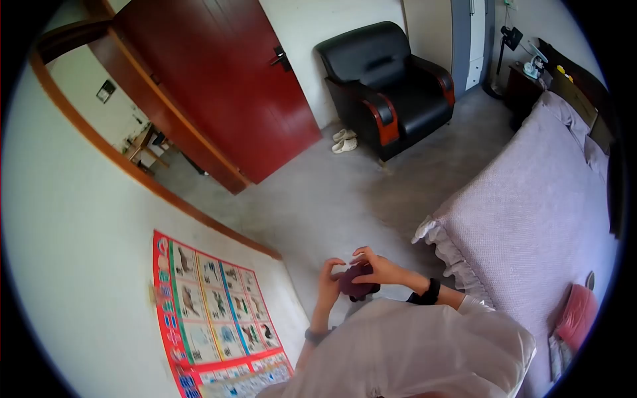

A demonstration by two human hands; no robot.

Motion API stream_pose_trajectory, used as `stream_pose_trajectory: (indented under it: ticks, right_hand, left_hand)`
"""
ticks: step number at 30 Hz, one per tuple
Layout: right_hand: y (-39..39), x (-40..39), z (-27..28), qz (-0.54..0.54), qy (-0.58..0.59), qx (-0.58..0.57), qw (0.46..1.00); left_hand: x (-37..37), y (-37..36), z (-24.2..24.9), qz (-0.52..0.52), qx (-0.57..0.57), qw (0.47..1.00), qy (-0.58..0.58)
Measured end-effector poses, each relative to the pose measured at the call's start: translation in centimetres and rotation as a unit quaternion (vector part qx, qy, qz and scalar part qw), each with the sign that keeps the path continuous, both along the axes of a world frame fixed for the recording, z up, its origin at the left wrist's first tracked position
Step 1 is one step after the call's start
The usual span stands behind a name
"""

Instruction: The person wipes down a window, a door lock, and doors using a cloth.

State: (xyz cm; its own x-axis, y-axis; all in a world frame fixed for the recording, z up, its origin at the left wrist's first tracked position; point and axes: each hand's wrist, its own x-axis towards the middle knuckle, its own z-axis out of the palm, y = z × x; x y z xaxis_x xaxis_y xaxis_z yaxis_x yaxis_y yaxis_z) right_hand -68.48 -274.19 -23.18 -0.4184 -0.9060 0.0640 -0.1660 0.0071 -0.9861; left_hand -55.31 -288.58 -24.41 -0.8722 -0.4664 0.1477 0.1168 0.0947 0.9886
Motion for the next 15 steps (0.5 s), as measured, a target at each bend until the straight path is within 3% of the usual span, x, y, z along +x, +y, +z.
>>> stream_pose_trajectory:
  ticks: [1,4,7,10,13,15]
  right_hand:
    - [-1.7,-1.7,1.0,0.006,0.018,0.020,1.000]
    - [-6.1,-5.6,3.0,-0.006,0.086,0.040,0.995]
    - [-9.8,-8.5,4.2,-0.064,0.176,0.072,0.980]
    - [-12.6,-12.0,3.1,-0.141,0.154,0.070,0.975]
    - [-14.6,-17.4,1.6,-0.241,0.034,0.076,0.967]
    - [-15.7,-22.0,0.5,-0.286,-0.003,0.075,0.955]
  left_hand:
    - [-2.1,-2.2,0.4,-0.015,-0.055,0.998,0.036]
    - [-6.3,-7.4,4.6,-0.070,0.050,0.992,-0.095]
    - [-11.7,-13.0,2.2,-0.038,0.017,0.996,-0.072]
    - [-16.3,-16.8,2.5,0.003,0.116,0.993,-0.035]
    - [-19.9,-20.9,3.7,-0.037,0.107,0.991,-0.072]
    - [-22.1,-24.8,2.9,-0.085,0.200,0.970,-0.107]
